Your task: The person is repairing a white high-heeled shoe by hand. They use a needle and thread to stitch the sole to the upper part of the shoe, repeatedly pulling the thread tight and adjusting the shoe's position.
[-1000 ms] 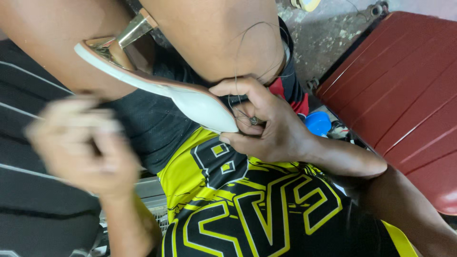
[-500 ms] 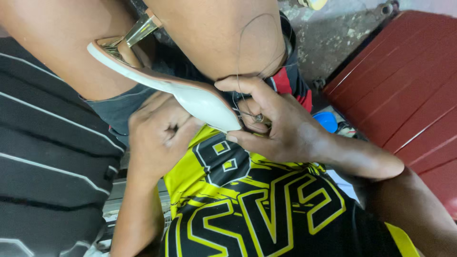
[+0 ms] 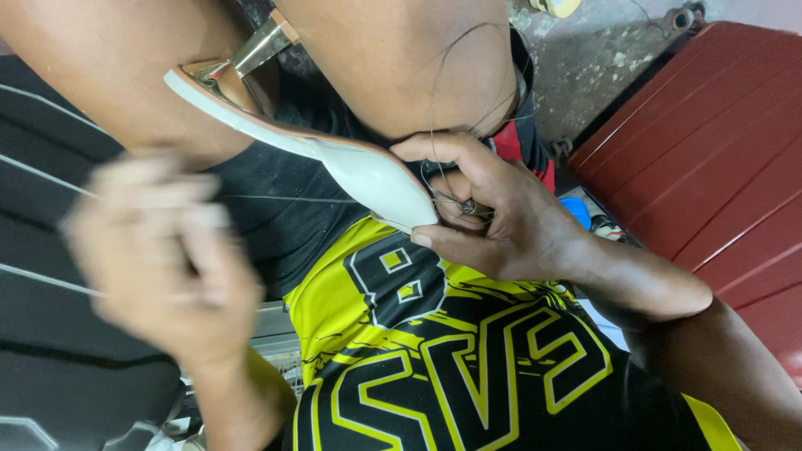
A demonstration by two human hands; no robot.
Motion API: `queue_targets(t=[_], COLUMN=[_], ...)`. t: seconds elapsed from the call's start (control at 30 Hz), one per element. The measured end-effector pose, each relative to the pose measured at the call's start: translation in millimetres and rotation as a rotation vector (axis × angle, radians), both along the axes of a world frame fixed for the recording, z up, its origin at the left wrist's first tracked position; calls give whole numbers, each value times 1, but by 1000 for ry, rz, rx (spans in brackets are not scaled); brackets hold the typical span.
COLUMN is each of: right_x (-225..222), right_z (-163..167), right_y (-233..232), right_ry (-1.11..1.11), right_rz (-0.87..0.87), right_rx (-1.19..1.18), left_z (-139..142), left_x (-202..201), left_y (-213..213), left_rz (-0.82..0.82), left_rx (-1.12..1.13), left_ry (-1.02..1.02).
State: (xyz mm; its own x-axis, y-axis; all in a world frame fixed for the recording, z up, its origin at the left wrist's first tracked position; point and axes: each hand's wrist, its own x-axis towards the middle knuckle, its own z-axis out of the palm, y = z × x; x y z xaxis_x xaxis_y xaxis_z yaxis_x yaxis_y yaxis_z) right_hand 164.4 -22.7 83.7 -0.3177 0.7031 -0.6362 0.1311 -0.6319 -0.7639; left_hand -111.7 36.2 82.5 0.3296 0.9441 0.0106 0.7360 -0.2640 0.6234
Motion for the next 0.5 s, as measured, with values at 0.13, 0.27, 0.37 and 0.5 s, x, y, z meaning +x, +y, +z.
queue_targets(t=[0.13, 0.27, 0.37, 0.5], right_x=[-3, 3, 13, 31], right_z=[1, 1, 5, 19], right_y=[0, -4, -5, -3], right_ry=[13, 24, -223, -612], right_rz=[-4, 26, 227, 630], right_rx=[-11, 44, 85, 268], left_z=[-17, -31, -36, -38], left_x=[37, 48, 49, 47], left_y=[-9, -6, -5, -4], left_rz=[-250, -295, -284, -280], left_rx=[-435, -459, -489, -498], left_ry=[-241, -379, -388, -353])
